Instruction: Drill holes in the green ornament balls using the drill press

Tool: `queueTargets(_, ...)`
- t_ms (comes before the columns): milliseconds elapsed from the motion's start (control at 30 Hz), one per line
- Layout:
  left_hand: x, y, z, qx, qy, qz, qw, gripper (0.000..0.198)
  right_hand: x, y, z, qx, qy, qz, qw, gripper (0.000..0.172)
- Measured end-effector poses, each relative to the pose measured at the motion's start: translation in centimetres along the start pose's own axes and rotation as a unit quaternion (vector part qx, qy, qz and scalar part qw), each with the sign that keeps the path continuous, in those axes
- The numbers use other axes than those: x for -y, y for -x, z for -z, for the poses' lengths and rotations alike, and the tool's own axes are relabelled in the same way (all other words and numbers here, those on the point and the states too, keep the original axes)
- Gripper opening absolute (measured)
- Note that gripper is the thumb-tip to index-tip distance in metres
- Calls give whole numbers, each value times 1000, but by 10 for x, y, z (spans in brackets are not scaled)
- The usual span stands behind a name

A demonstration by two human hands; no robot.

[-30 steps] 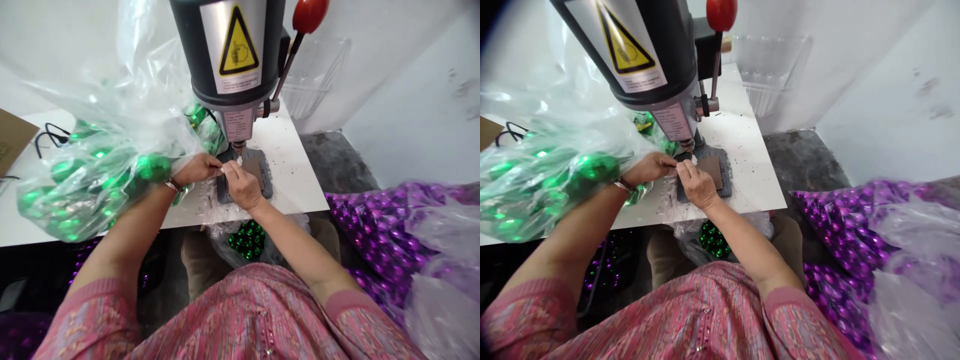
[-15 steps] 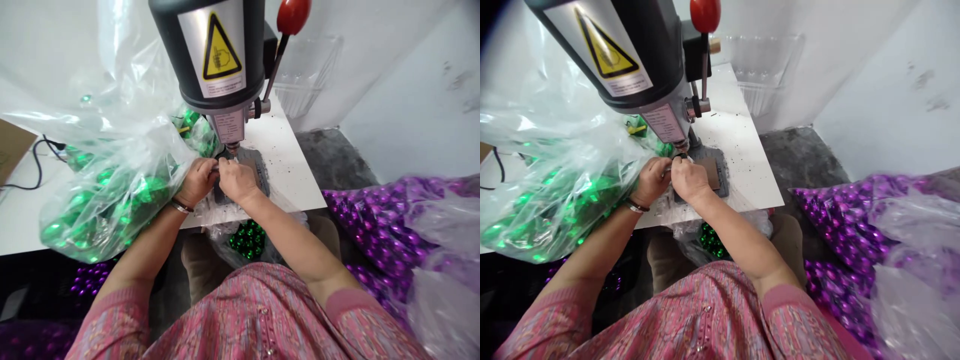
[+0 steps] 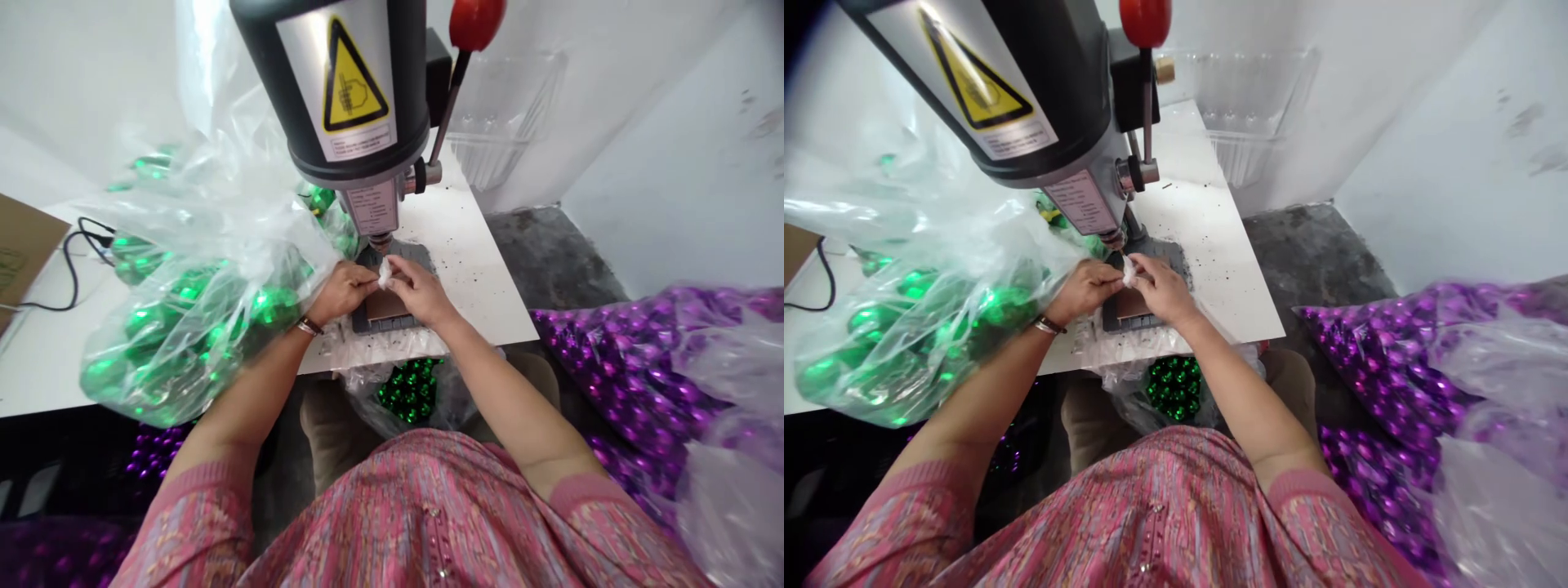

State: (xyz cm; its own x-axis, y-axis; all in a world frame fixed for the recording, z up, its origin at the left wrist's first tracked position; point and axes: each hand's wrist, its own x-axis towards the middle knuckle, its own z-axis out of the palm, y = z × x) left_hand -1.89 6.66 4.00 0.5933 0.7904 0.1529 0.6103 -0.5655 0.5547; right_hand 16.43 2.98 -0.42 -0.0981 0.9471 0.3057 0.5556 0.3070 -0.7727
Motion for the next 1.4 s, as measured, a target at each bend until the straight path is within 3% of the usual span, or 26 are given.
queueTargets(167,-6,-14,5,88,53,54,993,28,1,-4,-4,11,10,-13,1000,31)
queueTargets(333,-3,-12,3,97,48,45,993,27,14,-1,-14,-17,63,-50,997,36)
queueTargets(400,-1,-6,-2,59,43,29,997,24,20,-1,-17,-25,84,-71,994,37)
queueTargets(633,6,26,-39,-183,-19,-50,982,23,36,-4,-29,-51,105,-147,982,41)
queueTargets(767,6,28,-57,-266,-28,-42,963,25,31,8,-20,-24,66,-126,989,41)
queueTargets(867,2,25,-53,-246,4,-5,969,26,21,13,-3,20,12,-84,996,36)
queueTargets(1000,-6,16,-32,-155,100,109,977,26,5,3,14,75,-86,-54,992,33)
queueTargets(1100,-11,6,-19,-85,131,176,972,23,-3,-9,13,167,-263,-59,948,38)
queueTargets(1167,-15,1,-14,-57,120,192,972,24,-6,-13,10,193,-348,-77,914,40)
queueTargets(1233,-17,-1,-13,-48,92,186,977,27,-7,-15,7,184,-360,-86,911,44)
queueTargets(1400,-18,-3,-21,-59,24,150,987,30,-6,-17,7,147,-250,-68,954,39)
